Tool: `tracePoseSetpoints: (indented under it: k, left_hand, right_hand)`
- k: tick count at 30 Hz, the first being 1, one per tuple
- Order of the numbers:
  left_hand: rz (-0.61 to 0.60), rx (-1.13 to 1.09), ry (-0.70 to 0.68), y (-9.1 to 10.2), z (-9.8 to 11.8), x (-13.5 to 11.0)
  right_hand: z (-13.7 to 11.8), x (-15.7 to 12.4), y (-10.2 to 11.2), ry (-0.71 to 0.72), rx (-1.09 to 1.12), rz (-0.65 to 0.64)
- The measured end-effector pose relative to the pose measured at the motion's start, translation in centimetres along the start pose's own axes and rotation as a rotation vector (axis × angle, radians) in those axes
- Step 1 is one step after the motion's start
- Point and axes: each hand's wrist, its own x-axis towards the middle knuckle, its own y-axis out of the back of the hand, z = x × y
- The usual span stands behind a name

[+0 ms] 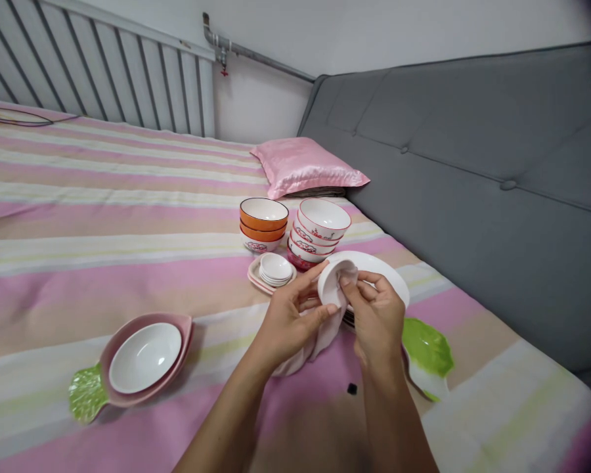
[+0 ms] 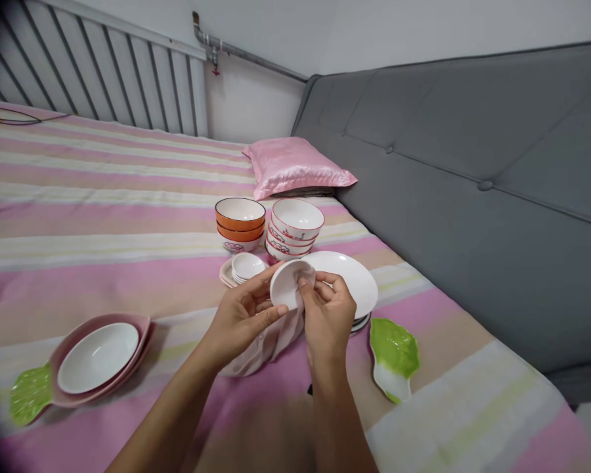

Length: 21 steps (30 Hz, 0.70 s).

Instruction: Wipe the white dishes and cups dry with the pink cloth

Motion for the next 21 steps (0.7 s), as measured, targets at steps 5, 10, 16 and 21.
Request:
tracePoseSetpoints:
  k: [5,10,16,21]
  left_hand:
    - [-0.051,0.044,0.038,0.6,0.5,-0.1]
    - [-0.122,0.112,0.055,1.4,1.0,-0.3]
    - [-0.192,0.164,0.116,2.1,2.1,-0.7]
    - [-0.193,0.152,0.135,2.2,2.2,-0.7]
  right_hand:
    - [-0.1,0.3,0.5,0.047,-0.087,-0.082]
    - [-0.4,0.4,1.0,0.017,-0.16,-0.195]
    - [-0.6,0.4,1.1,-0.025,-0.209,-0.317]
    - [-0.7,0.2,1.1,-0.031,-0.229,-0.361]
